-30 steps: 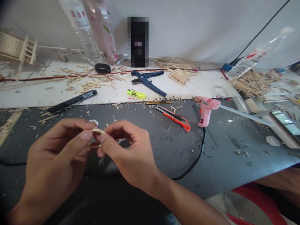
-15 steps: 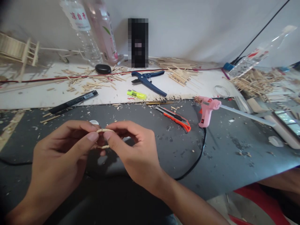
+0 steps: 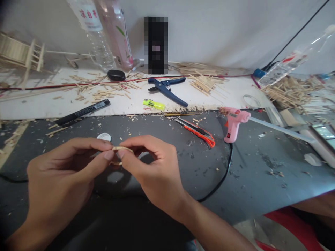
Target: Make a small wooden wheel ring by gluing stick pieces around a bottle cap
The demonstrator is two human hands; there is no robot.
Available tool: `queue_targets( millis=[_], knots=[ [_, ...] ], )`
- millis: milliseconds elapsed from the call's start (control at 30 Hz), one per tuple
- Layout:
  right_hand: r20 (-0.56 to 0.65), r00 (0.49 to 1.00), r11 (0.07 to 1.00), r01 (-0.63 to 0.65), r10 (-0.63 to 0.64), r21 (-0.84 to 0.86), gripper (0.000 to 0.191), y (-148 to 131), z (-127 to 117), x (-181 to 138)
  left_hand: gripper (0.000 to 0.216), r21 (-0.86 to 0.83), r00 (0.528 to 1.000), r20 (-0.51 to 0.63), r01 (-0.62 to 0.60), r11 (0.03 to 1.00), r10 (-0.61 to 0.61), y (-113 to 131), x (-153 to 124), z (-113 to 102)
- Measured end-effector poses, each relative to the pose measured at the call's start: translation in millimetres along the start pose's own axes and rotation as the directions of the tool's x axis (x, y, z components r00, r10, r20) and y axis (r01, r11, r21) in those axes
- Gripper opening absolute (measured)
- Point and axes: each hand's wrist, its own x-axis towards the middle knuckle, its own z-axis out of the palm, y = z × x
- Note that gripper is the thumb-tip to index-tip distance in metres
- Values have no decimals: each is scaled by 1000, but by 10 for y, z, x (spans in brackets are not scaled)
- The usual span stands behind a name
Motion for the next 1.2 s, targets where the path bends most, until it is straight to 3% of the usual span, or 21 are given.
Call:
queue_targets(
  millis=[600,833,1067,1200],
  knots=[
    [3,1000,999,-11,11,-30,10,22,-22,-13,12,188,995,-59,-68,980,80,26,-28,35],
    [23,994,991,-104,102,88,14,38,-7,-24,15,185,983,-78,-150,971,166,38,-40,50],
    [-10,999,998,-31,31,58,11,23,-16,-61,20,287,951,-47,-279,916,305,-65,-42,18],
    [-37,999,999,-24,25,28,12,18,-9,-72,22,385,911,33,-392,835,412,-119,-28,-38]
  ],
)
